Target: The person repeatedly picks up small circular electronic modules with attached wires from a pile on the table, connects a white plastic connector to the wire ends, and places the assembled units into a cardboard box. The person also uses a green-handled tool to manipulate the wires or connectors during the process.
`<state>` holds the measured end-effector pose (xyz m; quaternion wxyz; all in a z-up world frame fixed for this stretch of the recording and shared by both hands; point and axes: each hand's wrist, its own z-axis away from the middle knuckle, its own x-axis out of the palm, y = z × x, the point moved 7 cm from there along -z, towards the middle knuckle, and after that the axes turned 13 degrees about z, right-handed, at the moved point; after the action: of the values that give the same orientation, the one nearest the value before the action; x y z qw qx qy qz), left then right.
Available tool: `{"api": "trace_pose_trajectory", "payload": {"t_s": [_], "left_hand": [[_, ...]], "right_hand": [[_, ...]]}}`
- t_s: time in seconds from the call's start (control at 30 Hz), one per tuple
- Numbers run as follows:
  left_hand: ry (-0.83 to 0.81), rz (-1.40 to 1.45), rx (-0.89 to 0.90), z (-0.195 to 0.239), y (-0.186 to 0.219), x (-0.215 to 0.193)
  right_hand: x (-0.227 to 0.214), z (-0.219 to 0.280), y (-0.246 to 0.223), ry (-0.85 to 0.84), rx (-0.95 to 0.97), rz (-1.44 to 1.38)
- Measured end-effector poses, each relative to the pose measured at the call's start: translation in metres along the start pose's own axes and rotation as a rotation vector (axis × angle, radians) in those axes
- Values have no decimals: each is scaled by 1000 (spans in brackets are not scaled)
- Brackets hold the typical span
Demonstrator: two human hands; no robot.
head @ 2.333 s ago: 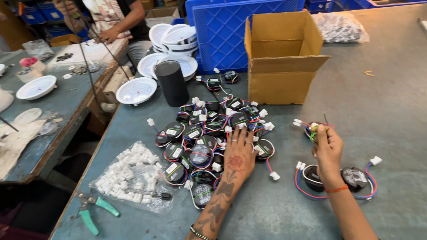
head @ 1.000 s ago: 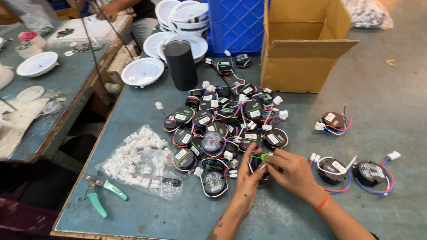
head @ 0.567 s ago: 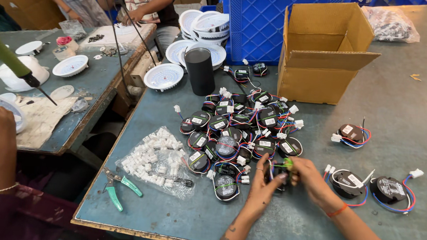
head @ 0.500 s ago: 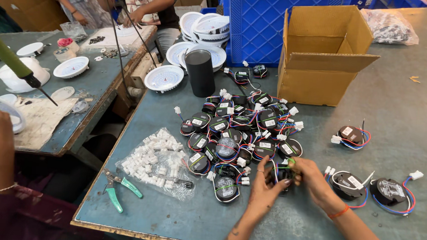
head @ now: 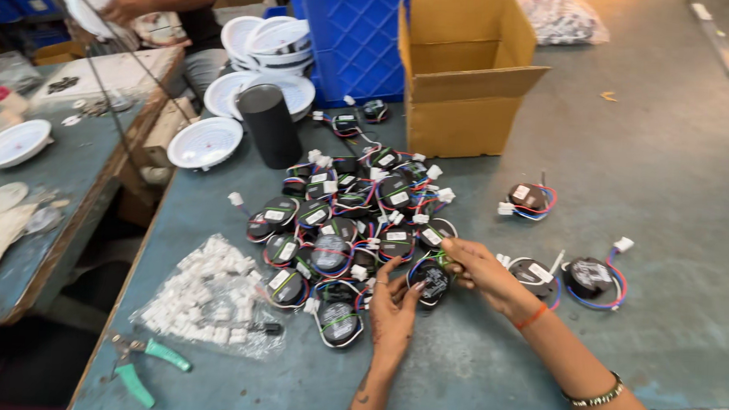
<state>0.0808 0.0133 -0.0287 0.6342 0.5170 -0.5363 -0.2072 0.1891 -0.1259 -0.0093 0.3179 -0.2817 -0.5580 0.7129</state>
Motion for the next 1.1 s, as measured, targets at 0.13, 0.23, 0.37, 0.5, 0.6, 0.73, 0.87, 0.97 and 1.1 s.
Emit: {"api": "trace_pose_trajectory", "payload": {"t_s": [0.13, 0.23, 0.37, 0.5, 0.6, 0.73, 0.87, 0.97, 1.1], "left_hand": [[-37, 303, -162, 1, -5, 2], [2, 407, -292, -3, -6, -2], [41, 398, -240, -13, -5, 7], [6, 665, -253, -28, -10, 40], [-41, 976, -192, -52, -3, 63], [-96, 1095, -172, -70, 9, 75], [-175, 1024, -234, -67, 12, 83], [-247, 1003, -353, -56, 10, 93], [-246, 911, -507, -42, 5, 102]], "right_hand": [[-21, -2, 7, 51, 88, -6], [-50, -7, 3, 148, 11, -189], [-83, -10, 6, 303, -100, -382], [-108, -4, -3, 447, -210, -380], [-105, 3, -20, 416, -249, -158], [-80, 10, -36, 236, -263, -125], [-70, 18, -48, 200, -308, -122], [-71, 19, -52, 238, -337, -32], [-74, 17, -48, 290, -312, -14]]}}
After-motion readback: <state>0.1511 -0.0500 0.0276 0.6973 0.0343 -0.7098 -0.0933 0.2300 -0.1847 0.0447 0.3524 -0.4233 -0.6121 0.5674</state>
